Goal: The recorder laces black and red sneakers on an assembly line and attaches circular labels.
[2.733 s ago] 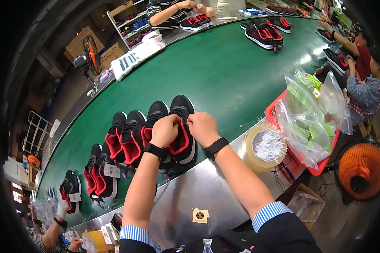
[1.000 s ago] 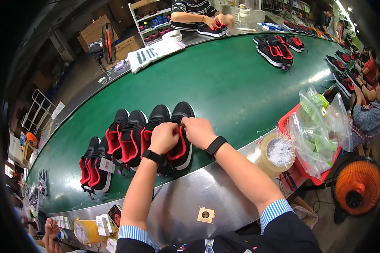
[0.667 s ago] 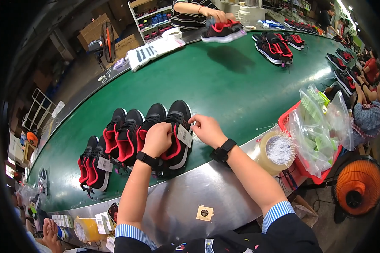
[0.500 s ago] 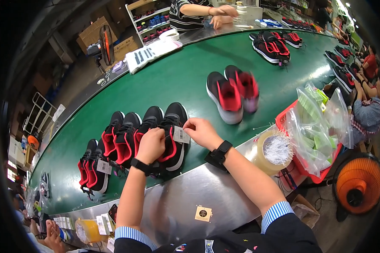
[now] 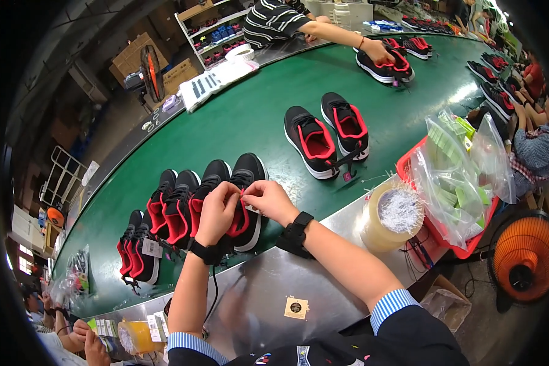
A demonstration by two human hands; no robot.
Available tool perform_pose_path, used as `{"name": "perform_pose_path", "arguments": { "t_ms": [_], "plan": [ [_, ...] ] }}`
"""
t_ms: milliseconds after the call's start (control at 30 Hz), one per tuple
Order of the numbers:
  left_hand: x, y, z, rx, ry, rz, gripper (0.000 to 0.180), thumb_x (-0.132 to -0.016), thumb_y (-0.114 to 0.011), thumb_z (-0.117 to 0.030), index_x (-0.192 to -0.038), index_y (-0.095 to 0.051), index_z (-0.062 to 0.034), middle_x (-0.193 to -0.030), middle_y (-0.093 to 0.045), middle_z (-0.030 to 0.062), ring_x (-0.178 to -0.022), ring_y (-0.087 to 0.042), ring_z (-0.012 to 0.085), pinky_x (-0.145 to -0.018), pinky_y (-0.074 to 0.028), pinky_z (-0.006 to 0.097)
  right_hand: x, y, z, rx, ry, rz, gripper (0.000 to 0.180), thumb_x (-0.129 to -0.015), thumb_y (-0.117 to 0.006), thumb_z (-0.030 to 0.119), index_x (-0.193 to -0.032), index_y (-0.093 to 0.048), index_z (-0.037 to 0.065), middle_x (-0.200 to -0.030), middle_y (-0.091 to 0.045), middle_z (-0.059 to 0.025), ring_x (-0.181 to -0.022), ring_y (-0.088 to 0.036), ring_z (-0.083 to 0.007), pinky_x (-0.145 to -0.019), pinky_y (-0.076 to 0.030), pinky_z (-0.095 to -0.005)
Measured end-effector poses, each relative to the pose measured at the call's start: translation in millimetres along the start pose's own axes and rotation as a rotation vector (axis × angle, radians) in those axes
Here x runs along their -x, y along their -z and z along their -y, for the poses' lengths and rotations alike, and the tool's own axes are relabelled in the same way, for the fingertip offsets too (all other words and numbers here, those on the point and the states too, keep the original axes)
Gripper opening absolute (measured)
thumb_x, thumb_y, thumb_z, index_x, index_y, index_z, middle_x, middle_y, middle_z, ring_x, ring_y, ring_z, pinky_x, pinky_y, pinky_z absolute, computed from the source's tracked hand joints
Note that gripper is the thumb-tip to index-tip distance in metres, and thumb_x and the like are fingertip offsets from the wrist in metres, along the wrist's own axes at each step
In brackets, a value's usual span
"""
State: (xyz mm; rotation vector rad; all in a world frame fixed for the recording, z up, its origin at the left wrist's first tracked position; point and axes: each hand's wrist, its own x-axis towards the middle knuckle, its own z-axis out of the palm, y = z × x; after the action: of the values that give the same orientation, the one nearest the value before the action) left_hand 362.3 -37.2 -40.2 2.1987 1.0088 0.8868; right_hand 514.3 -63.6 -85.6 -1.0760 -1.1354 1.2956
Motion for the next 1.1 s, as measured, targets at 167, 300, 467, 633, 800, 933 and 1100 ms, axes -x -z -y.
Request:
{"name": "perform_pose_path", "arguments": {
  "t_ms": [167, 300, 467, 633, 800, 933, 1100],
  "plan": [
    [3, 5, -1, -0.107, -0.093, -0.042, 0.008, -0.08, -0.056, -0.002, -0.086, -0.058, 0.0028, -0.077, -0.061, 0.014, -0.069, -0.061, 0.0235, -0.062, -0.046, 0.03, -2, -9, -5, 0.014, 0.033, -0.053, 0.012, -0.077, -0.065, 0.013, -0.08, -0.062, 0.002, -0.071, -0.064, -0.0032, -0.058, -0.057, -0.008, -0.049, -0.045, -0.0219],
    [7, 10, 1, -0.197, -0.156, -0.048, 0.009, -0.078, -0.056, 0.0, -0.086, -0.061, 0.0028, -0.078, -0.061, 0.0136, -0.069, -0.061, 0.0243, -0.063, -0.046, 0.031, -3, -12, -9, 0.045, 0.069, -0.072, 0.011, -0.077, -0.065, 0.012, -0.081, -0.062, 0.002, -0.069, -0.063, -0.0029, -0.057, -0.057, -0.008, -0.048, -0.045, -0.0225],
    [12, 9, 6, -0.135, -0.111, -0.028, 0.013, -0.077, -0.056, 0.003, -0.089, -0.06, 0.0029, -0.081, -0.063, 0.0141, -0.074, -0.063, 0.0244, -0.067, -0.048, 0.03, -4, -12, -9, 0.022, 0.043, -0.04, 0.011, -0.077, -0.064, 0.01, -0.081, -0.061, 0.001, -0.068, -0.062, -0.0031, -0.055, -0.056, -0.0086, -0.045, -0.047, -0.0239],
    [16, 9, 6, -0.063, 0.007, 0.007, 0.019, -0.076, -0.054, 0.006, -0.095, -0.054, 0.0024, -0.081, -0.063, 0.015, -0.074, -0.063, 0.0243, -0.068, -0.048, 0.029, -5, -14, -11, 0.061, 0.014, -0.027, 0.011, -0.076, -0.064, 0.011, -0.081, -0.061, 0.001, -0.069, -0.062, -0.0035, -0.055, -0.056, -0.0087, -0.045, -0.047, -0.0235],
    [21, 15, 5, -0.089, 0.019, -0.001, 0.021, -0.073, -0.054, 0.007, -0.094, -0.052, 0.0014, -0.079, -0.063, 0.0162, -0.075, -0.063, 0.0297, -0.067, -0.049, 0.034, -6, -18, -12, 0.054, -0.001, 0.021, 0.011, -0.077, -0.064, 0.01, -0.081, -0.06, 0.001, -0.07, -0.061, -0.0034, -0.056, -0.056, -0.0089, -0.046, -0.046, -0.0231],
    [29, 19, 13, -0.068, 0.033, 0.003, 0.018, -0.074, -0.05, 0.005, -0.091, -0.053, 0.0006, -0.079, -0.061, 0.0186, -0.076, -0.061, 0.0332, -0.066, -0.048, 0.037, -6, -26, -10, 0.067, 0.002, 0.067, 0.008, -0.079, -0.062, 0.01, -0.083, -0.061, 0.003, -0.071, -0.061, -0.0024, -0.058, -0.055, -0.0077, -0.047, -0.044, -0.022],
    [27, 9, 17, -0.136, -0.022, -0.036, 0.014, -0.074, -0.051, 0.002, -0.088, -0.053, -0.0007, -0.08, -0.062, 0.0181, -0.078, -0.061, 0.0341, -0.066, -0.048, 0.04, -8, -19, -9, 0.136, 0.001, 0.079, 0.012, -0.08, -0.063, 0.012, -0.085, -0.061, 0.002, -0.074, -0.062, -0.002, -0.058, -0.054, -0.0067, -0.047, -0.043, -0.0196]
  ]
}}
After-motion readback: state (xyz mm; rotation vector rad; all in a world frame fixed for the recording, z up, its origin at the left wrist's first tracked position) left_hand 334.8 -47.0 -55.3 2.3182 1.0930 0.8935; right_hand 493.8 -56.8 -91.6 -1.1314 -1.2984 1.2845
